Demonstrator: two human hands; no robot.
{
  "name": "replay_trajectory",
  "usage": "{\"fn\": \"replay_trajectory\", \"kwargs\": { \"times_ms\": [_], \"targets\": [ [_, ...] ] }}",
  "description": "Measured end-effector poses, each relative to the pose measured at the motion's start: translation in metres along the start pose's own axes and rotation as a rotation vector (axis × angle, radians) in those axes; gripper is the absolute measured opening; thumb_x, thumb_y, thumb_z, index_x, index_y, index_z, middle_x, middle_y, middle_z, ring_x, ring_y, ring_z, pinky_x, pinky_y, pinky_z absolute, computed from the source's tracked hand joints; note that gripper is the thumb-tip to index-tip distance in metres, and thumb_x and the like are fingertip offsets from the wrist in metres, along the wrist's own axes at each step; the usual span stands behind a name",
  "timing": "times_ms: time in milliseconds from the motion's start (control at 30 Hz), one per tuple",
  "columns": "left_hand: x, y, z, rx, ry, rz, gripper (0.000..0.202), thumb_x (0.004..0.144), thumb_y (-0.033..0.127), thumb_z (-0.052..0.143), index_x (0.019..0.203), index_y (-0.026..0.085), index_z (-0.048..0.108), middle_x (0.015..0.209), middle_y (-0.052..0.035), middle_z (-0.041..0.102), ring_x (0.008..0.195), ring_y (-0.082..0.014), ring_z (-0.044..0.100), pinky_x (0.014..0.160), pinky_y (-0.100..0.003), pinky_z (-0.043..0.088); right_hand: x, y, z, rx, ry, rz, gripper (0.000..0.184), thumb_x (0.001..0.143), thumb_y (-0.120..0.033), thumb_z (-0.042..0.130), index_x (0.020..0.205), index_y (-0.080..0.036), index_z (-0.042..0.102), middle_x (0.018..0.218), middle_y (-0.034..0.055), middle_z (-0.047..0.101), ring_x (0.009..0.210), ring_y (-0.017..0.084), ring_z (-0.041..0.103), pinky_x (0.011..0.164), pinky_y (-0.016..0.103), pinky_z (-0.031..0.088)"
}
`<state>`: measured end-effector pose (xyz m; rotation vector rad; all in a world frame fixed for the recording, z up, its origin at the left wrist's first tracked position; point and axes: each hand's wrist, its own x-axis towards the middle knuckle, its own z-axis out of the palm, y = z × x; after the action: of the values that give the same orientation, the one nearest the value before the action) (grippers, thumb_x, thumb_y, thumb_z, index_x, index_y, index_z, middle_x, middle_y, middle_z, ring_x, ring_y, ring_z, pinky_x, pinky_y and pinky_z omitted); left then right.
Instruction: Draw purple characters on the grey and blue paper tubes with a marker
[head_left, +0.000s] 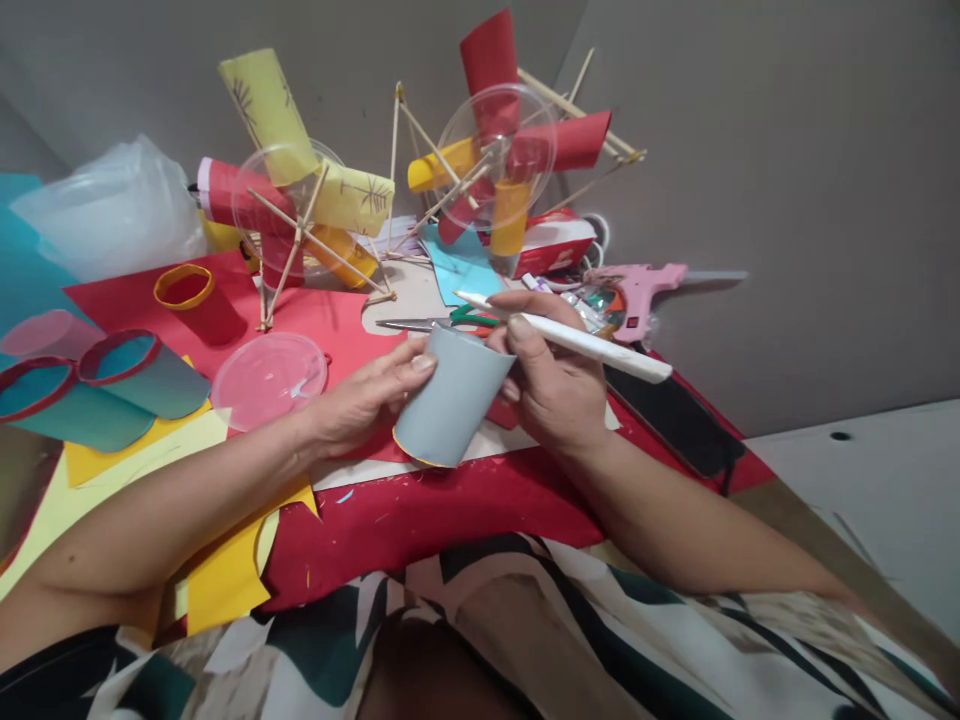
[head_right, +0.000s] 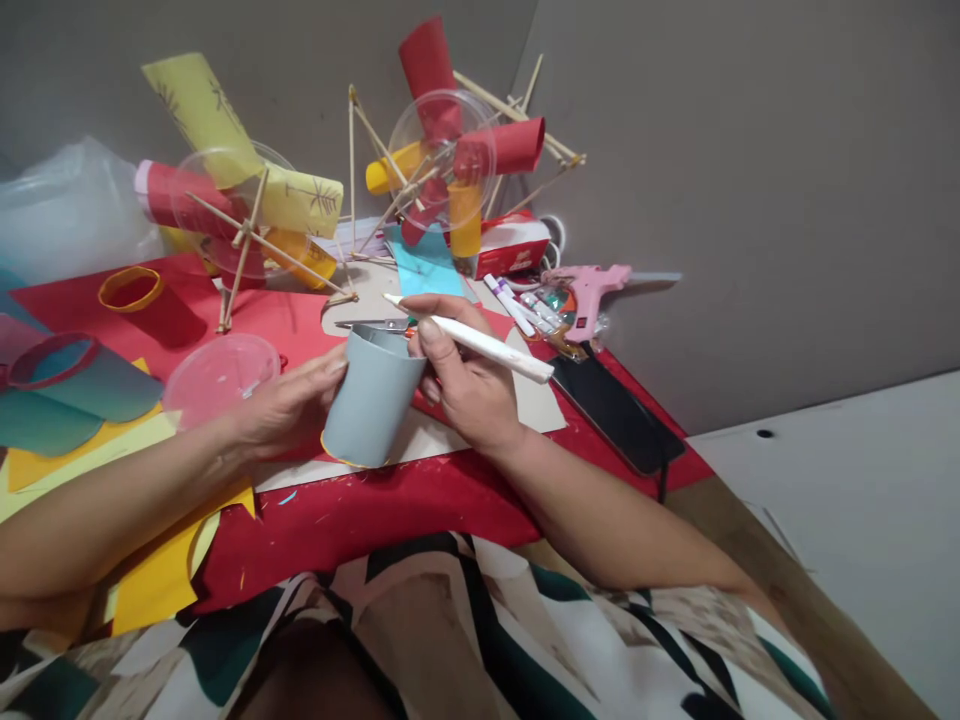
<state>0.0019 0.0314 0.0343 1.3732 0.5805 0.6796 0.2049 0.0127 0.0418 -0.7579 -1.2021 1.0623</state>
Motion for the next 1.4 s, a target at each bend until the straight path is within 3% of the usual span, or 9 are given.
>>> {"fn": "replay_trajectory", "kwargs": {
  "times_ms": [133, 333, 633, 867, 967, 1033, 1133, 1267, 1400],
  "targets": [
    [-0.006, 0.003, 0.008, -0.341, -0.042, -0.168, 0.084, 0.077, 0.049, 0.097, 0.151, 0.026, 0.063, 0.132, -0.0142, 0.077, 0.110, -0.0262, 0.075, 0.092, -0.034, 0.058, 0.004, 0.005, -0.001, -0.016, 0.022, 0.021, 0.040, 0.088, -0.065, 0.084, 0.105, -0.031, 0.071, 0.061, -0.0096, 0.058, 0.036, 0.007, 0.035, 0.033, 0.024, 0.026],
    [-0.007, 0.005, 0.013, -0.372, -0.045, -0.178, 0.083, 0.075, 0.042, 0.099, 0.147, 0.020, 0.066, 0.131, -0.0173, 0.078, 0.109, -0.0288, 0.075, 0.092, -0.038, 0.058, 0.008, 0.015, -0.004, -0.027, 0.009, 0.009, 0.039, 0.088, -0.065, 0.083, 0.106, -0.032, 0.073, 0.058, -0.0104, 0.058, 0.035, 0.007, 0.036, 0.032, 0.023, 0.029],
    [-0.010, 0.001, 0.008, 0.046, 0.223, -0.137, 0.113, 0.064, 0.045, 0.104, 0.158, 0.019, 0.048, 0.142, -0.0202, 0.067, 0.117, -0.0318, 0.069, 0.092, -0.040, 0.058, -0.004, 0.020, -0.009, -0.190, 0.070, -0.173, 0.025, 0.100, -0.051, 0.077, 0.115, -0.032, 0.076, 0.087, -0.0008, 0.081, 0.038, 0.008, 0.052, 0.032, 0.023, 0.038],
    [-0.009, 0.000, 0.007, 0.148, 0.250, -0.079, 0.111, 0.068, 0.045, 0.101, 0.160, 0.021, 0.045, 0.140, -0.0190, 0.066, 0.117, -0.0347, 0.069, 0.093, -0.044, 0.059, -0.013, 0.022, -0.004, -0.452, -0.007, -0.269, 0.026, 0.105, -0.050, 0.068, 0.118, -0.029, 0.076, 0.076, -0.0027, 0.073, 0.047, 0.010, 0.059, 0.046, 0.027, 0.052],
    [-0.007, 0.002, 0.003, 0.105, 0.185, -0.062, 0.100, 0.073, 0.045, 0.099, 0.158, 0.024, 0.051, 0.141, -0.0166, 0.068, 0.124, -0.0351, 0.067, 0.101, -0.044, 0.056, -0.005, 0.020, -0.006, -0.524, -0.027, -0.301, 0.034, 0.107, -0.056, 0.062, 0.119, -0.028, 0.075, 0.092, 0.0021, 0.079, 0.070, 0.016, 0.071, 0.066, 0.034, 0.062],
    [-0.005, 0.002, 0.001, 0.027, 0.163, -0.077, 0.091, 0.076, 0.042, 0.098, 0.155, 0.026, 0.056, 0.143, -0.0148, 0.068, 0.131, -0.0354, 0.065, 0.106, -0.043, 0.053, 0.000, 0.020, -0.008, -0.496, -0.025, -0.277, 0.036, 0.106, -0.060, 0.061, 0.120, -0.029, 0.074, 0.092, 0.0011, 0.078, 0.071, 0.017, 0.071, 0.066, 0.034, 0.061],
    [-0.004, 0.002, 0.000, -0.138, 0.141, -0.131, 0.085, 0.075, 0.040, 0.098, 0.151, 0.026, 0.061, 0.141, -0.0131, 0.072, 0.131, -0.0339, 0.065, 0.106, -0.041, 0.052, 0.004, 0.020, -0.008, -0.374, -0.040, -0.183, 0.036, 0.105, -0.062, 0.063, 0.120, -0.031, 0.073, 0.065, -0.0061, 0.063, 0.049, 0.013, 0.056, 0.048, 0.029, 0.047],
    [-0.002, -0.001, 0.001, -0.322, 0.076, -0.176, 0.078, 0.070, 0.040, 0.101, 0.139, 0.022, 0.069, 0.129, -0.0134, 0.077, 0.116, -0.0290, 0.071, 0.099, -0.037, 0.053, 0.005, 0.021, -0.008, -0.263, -0.037, -0.109, 0.037, 0.100, -0.065, 0.070, 0.115, -0.031, 0.071, 0.059, -0.0083, 0.055, 0.041, 0.011, 0.046, 0.040, 0.027, 0.034],
    [0.000, -0.004, -0.003, -0.403, 0.005, -0.190, 0.069, 0.070, 0.039, 0.101, 0.129, 0.017, 0.073, 0.119, -0.0143, 0.079, 0.101, -0.0244, 0.072, 0.092, -0.035, 0.054, 0.007, 0.022, -0.010, -0.238, -0.038, -0.061, 0.038, 0.098, -0.066, 0.072, 0.114, -0.032, 0.071, 0.051, -0.0100, 0.049, 0.039, 0.012, 0.045, 0.041, 0.028, 0.035]
  ]
}}
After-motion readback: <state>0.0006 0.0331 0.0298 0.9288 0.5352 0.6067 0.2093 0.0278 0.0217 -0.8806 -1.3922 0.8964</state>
